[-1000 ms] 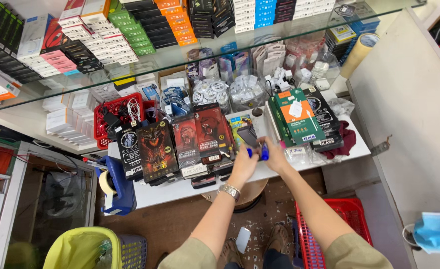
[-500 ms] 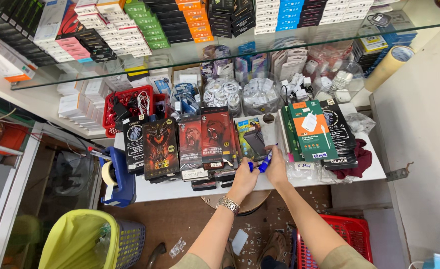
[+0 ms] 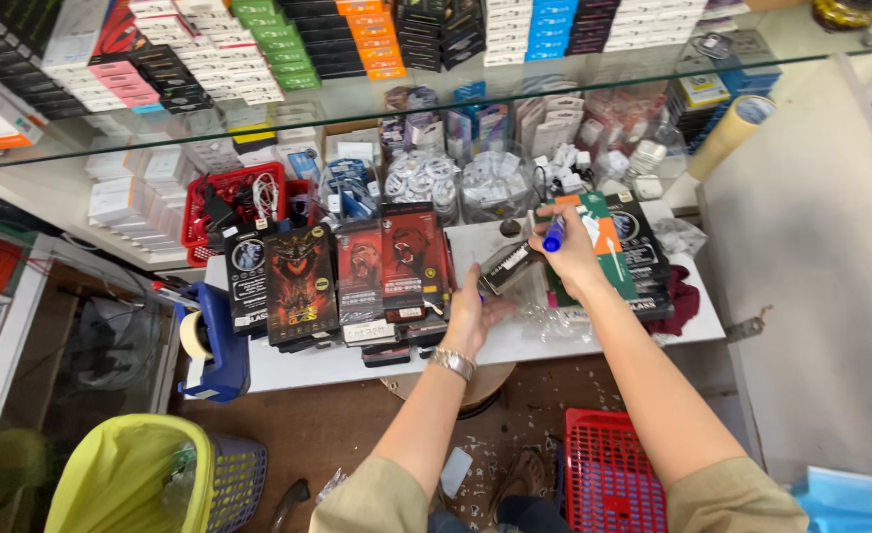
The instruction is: The person wipes several small product boxes with a maroon cloth on a cluttered counter, then uses a blue marker to write on the boxes. The person handles multiple boxes one at a time, wiping and labeling them in sequence.
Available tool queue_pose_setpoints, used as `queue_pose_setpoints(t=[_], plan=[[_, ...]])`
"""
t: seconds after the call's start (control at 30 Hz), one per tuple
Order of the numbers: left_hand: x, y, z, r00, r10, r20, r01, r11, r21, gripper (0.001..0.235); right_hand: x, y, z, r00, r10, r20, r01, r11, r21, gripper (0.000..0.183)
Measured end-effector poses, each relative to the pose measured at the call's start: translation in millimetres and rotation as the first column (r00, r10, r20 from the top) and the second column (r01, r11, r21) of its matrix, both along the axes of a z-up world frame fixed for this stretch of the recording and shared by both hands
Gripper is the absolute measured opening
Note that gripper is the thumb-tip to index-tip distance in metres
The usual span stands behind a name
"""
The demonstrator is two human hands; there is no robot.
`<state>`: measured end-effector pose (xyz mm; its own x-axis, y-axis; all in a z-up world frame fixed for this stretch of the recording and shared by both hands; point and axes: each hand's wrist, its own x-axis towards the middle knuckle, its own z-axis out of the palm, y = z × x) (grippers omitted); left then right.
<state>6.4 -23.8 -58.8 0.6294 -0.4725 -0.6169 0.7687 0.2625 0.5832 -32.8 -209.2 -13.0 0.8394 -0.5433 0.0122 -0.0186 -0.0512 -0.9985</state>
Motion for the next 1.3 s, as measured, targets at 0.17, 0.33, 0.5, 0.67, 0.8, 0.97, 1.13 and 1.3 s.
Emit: queue_pose_setpoints(t=[0.17,0.33,0.5,0.67,0.8,0.97,1.13,1.3], plan=[[26,-14,-12,0.992,-0.032,-0.121,-0.012,0.935,-0.353,0.041,-20,-1,56,0.997,0.069,0.022,-0.069,0.997,-0.030,0.047],[42,-23,-17,0.989,-0.054,-0.139,-0.001,0.931,-0.364,0.036,-47,6,107,1.000,0.010,-0.001,-0.010,0.951,-0.309,0.039],[44,-31,3,0.990,-0.043,0.133,0.059,0.991,-0.117,0.038,-79,15,114,0.951,-0.031,0.307,0.041,0.999,-0.027,0.027],[34,-37,25,0.966,-0.055,0.254,0.082,0.992,-0.099,0.034,-92,27,78,0.932,0.023,0.362,0.004,0.997,-0.074,0.014],[27,-39,35,0.964,-0.119,0.237,0.152,0.981,-0.125,0.035,-98,28,62,0.938,-0.050,0.343,0.084,0.993,-0.085,0.009],[24,-39,39,0.970,-0.175,0.169,0.200,0.970,-0.142,0.040,-102,29,68,0.919,-0.049,0.391,0.142,0.966,-0.214,0.009],[22,-40,38,0.978,-0.166,0.123,0.186,0.967,-0.175,0.041,-104,37,79,0.941,-0.082,0.328,0.186,0.936,-0.299,0.012],[23,-40,38,0.985,-0.146,0.094,0.163,0.966,-0.203,0.041,-104,42,87,0.945,-0.074,0.319,0.218,0.868,-0.447,0.012]])
